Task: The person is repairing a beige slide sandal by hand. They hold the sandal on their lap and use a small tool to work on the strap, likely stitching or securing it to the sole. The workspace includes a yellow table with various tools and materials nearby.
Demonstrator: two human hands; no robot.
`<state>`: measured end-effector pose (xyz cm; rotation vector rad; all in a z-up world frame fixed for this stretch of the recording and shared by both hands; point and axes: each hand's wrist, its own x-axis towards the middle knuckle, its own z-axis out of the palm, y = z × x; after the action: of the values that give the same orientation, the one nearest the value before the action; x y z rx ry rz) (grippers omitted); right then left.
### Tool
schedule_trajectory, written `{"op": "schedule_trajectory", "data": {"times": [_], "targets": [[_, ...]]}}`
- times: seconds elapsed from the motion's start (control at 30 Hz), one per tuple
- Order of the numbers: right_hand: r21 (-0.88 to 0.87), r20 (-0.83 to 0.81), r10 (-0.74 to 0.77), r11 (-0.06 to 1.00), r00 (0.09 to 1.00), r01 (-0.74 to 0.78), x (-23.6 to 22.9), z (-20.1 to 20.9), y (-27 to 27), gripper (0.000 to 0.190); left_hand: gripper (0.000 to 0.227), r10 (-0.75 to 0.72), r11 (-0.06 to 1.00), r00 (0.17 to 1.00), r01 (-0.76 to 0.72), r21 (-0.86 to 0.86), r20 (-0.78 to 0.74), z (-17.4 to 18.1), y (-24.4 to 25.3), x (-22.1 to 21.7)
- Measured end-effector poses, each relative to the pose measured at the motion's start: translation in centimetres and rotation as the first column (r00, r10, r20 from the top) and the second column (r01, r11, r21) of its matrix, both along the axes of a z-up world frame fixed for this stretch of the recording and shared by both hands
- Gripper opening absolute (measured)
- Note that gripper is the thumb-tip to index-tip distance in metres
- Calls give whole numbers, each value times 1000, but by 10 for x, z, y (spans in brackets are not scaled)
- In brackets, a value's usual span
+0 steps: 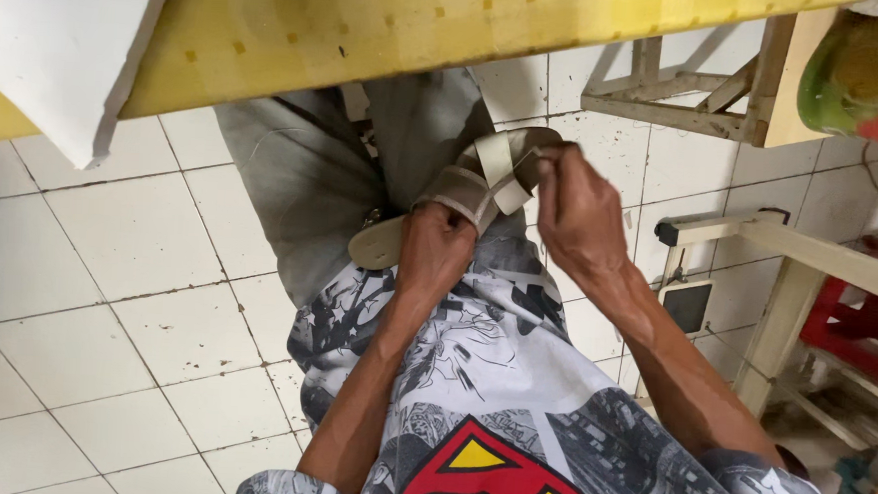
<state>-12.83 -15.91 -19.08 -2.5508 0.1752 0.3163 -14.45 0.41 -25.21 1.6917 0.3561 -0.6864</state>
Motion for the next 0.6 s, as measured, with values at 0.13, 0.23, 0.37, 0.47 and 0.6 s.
{"op": "schedule_trajectory", "data": {"times": [0.13, 0.23, 0.37, 0.47, 0.6], "targets": [[-33, 96, 7, 999, 995, -4, 4, 11, -13, 9, 34, -12, 999, 1000, 12, -31, -28, 18, 0, 9], [-75, 109, 55, 996, 993, -47, 3, 11, -14, 8, 30, 38, 997, 997, -42, -57, -65, 19, 4, 6], [-125, 72, 123, 986, 990, -114, 0, 13, -21, 3, 27, 48, 996, 993, -55, -67, -111, 11, 6, 0], [-124, 26, 156, 981, 987, -152, -1, 21, -20, 3, 26, 33, 998, 988, -42, -55, -152, 8, 6, 0], [-156, -43, 151, 975, 988, -156, -11, 21, -25, 7, 27, 43, 997, 988, -53, -61, -151, 21, 7, 8]]}}
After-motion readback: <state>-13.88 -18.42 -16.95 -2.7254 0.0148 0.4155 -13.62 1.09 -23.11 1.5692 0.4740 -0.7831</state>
